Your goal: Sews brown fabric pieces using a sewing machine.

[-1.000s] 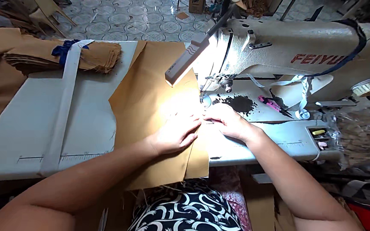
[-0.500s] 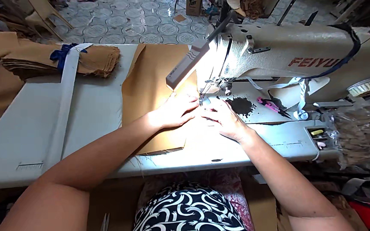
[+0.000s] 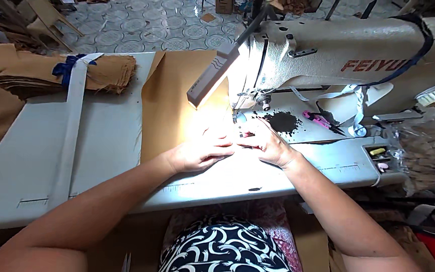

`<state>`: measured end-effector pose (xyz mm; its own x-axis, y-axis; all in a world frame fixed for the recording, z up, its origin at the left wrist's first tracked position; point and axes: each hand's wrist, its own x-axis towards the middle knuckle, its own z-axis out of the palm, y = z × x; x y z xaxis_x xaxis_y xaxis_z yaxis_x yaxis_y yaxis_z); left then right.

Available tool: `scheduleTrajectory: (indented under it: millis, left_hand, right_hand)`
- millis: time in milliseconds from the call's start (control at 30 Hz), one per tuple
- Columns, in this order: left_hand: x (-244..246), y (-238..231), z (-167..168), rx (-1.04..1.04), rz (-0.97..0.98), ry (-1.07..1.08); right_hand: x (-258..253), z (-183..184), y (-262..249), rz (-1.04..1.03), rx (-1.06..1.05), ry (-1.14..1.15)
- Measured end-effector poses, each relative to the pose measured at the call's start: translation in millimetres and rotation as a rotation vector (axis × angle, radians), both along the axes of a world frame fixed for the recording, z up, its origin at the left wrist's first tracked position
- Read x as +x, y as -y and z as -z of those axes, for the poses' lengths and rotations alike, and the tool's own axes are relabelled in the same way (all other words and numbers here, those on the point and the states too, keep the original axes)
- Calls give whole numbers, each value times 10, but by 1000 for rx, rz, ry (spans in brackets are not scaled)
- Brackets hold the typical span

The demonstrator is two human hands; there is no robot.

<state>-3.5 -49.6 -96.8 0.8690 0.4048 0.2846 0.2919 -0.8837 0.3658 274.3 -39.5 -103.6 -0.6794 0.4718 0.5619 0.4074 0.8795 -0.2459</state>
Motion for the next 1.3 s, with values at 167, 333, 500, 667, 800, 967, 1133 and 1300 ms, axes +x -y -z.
scheduleTrajectory:
  millis: [167,333,500,667,800,967,1133,1300]
  left_hand:
    - [-10,-346,7,-1,-19,-25]
    - [-17,-687,-11,-4,-29,-46]
    - [-36,-932,-52,-33,-7,-38]
    - [-39,-972,-240,-39,-54,-53]
    - [-328,-1596,-224,64,-291,19]
    - [-548,-1930,-361,-123,-602,-277]
    - [-684,-1550,-335,-105,-734,-405]
    - [-488,-383,-730,-139,-1015,-675]
  right_hand:
    - [-27,-19,19,137,-28,28]
    - [-67,-50,5,328,-120,196]
    - [-54,-21,20,282,-97,188]
    - [-192,-31,70,-41,89,39]
    - [-691,-186,13,11,-92,123]
    - [-1302,-298,-177,329,-396,254]
    - [-1278,-301,-27,303,-415,305]
    - [-869,-234,271,152,-307,200]
